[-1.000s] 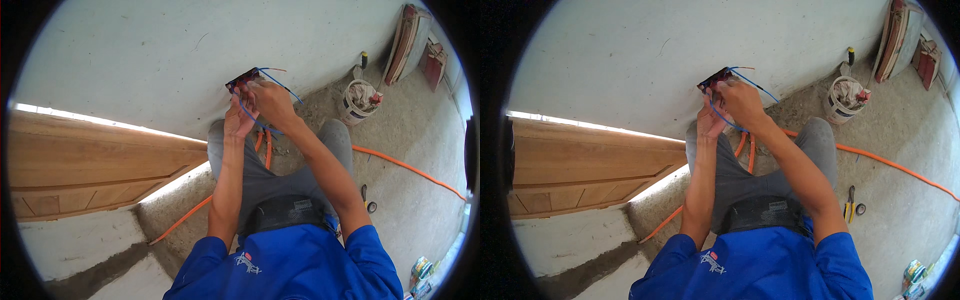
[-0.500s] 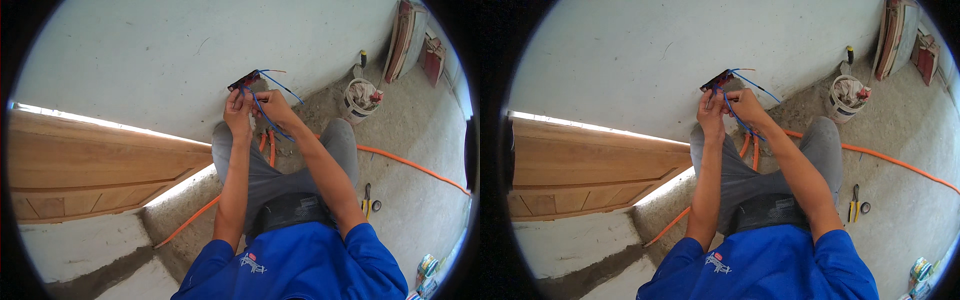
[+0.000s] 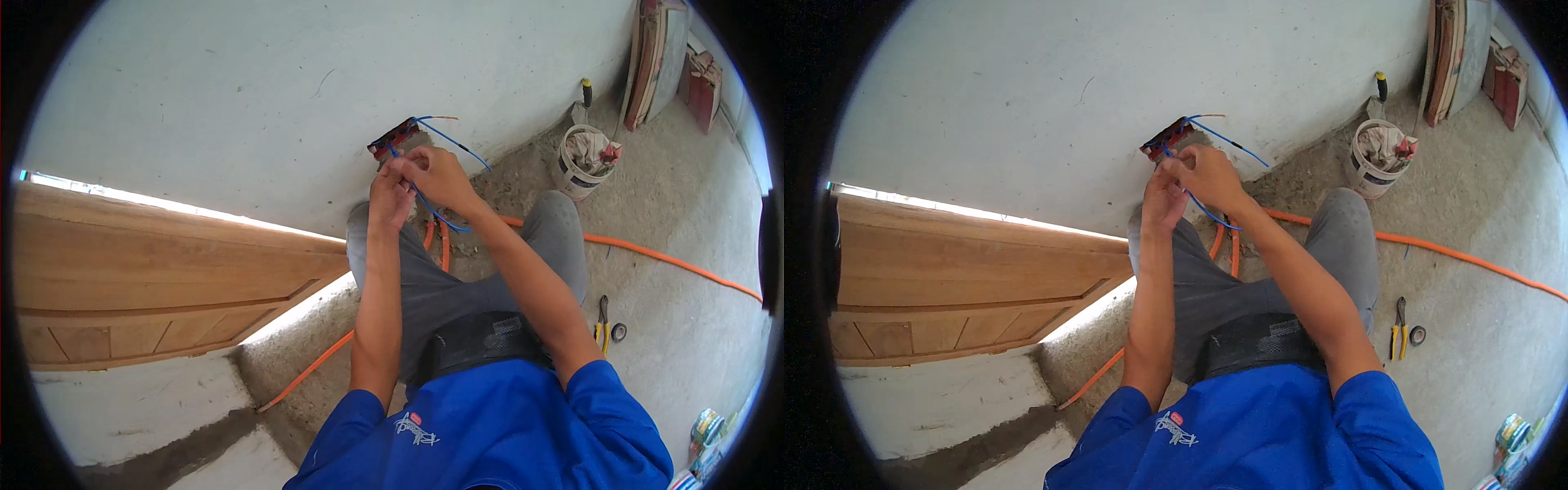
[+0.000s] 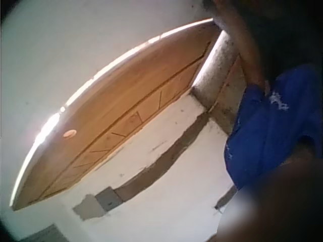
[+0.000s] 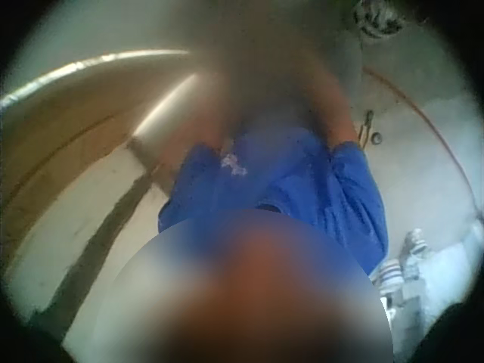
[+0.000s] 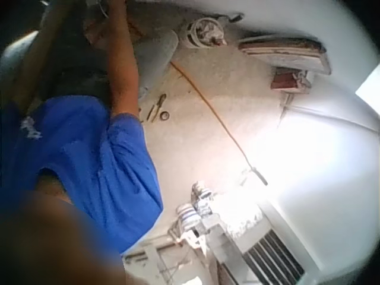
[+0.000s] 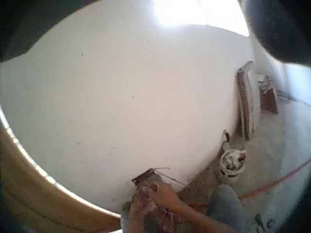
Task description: Installing and preparing electrical wires in a wall outlet box.
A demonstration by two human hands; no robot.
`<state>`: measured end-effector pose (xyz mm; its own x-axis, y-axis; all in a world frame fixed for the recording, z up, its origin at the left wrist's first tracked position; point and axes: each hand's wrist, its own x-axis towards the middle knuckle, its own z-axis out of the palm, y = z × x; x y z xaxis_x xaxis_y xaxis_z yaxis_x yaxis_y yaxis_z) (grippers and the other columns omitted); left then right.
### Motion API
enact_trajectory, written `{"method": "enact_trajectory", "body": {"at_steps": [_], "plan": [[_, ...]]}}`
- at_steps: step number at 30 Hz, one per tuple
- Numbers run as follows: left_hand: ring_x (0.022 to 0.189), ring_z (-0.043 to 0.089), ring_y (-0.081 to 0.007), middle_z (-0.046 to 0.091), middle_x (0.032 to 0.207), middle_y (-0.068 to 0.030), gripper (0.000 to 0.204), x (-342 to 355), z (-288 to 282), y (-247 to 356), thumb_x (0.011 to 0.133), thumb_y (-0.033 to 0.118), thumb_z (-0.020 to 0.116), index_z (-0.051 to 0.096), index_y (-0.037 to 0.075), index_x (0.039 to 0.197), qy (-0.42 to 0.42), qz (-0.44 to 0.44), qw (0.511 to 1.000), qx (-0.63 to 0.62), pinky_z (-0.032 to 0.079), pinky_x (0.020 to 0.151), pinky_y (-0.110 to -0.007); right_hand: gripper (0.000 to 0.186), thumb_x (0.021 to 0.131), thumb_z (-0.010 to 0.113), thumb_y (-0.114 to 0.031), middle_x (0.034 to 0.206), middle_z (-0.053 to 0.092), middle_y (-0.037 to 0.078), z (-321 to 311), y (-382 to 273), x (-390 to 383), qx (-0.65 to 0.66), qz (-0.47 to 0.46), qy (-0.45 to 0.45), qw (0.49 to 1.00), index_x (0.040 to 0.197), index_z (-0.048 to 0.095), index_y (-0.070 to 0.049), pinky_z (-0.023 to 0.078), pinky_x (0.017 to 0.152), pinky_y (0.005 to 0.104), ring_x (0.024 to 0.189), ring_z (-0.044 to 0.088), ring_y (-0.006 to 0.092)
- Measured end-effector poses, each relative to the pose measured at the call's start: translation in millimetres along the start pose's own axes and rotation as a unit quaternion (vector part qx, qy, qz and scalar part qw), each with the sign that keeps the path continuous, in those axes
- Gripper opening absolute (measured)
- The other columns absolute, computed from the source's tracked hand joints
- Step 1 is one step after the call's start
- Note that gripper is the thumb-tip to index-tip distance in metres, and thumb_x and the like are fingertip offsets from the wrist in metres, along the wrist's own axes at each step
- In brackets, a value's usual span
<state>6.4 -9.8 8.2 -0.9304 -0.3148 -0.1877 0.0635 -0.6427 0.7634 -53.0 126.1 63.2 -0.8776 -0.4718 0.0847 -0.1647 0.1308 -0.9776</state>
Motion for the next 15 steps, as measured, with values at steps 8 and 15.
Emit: {"method": "enact_trajectory", "body": {"at_steps": [8,15], "plan": [[0.081,0.058,-0.0094,0.063,0.094,0.0011,0.022,0.4,3.2,0.7,0.098,0.016,0.059,0.06,0.008,0.118,0.046,0.045,0.994,0.087,0.048,0.074,-0.027,0.028,0.093,0.062,-0.019,0.088,0.071,0.011,-10.2,20.0,3.9,0.197,0.091,-0.169,0.961,0.11,0.065,0.003,0.054,0.069,0.0308,0.075,0.068,0.0188],[0.068,0.053,-0.007,0.06,0.084,0.0022,0.024,-7.3,26.0,6.3,0.09,0.015,0.071,0.063,0.004,0.109,0.163,0.09,0.967,0.173,0.044,0.061,-0.023,0.023,0.093,0.058,-0.009,0.091,0.068,0.011,-17.4,42.8,-2.5,0.377,0.164,-0.19,0.891,0.113,0.063,0.003,0.053,0.063,0.0285,0.07,0.063,0.0136]]}}
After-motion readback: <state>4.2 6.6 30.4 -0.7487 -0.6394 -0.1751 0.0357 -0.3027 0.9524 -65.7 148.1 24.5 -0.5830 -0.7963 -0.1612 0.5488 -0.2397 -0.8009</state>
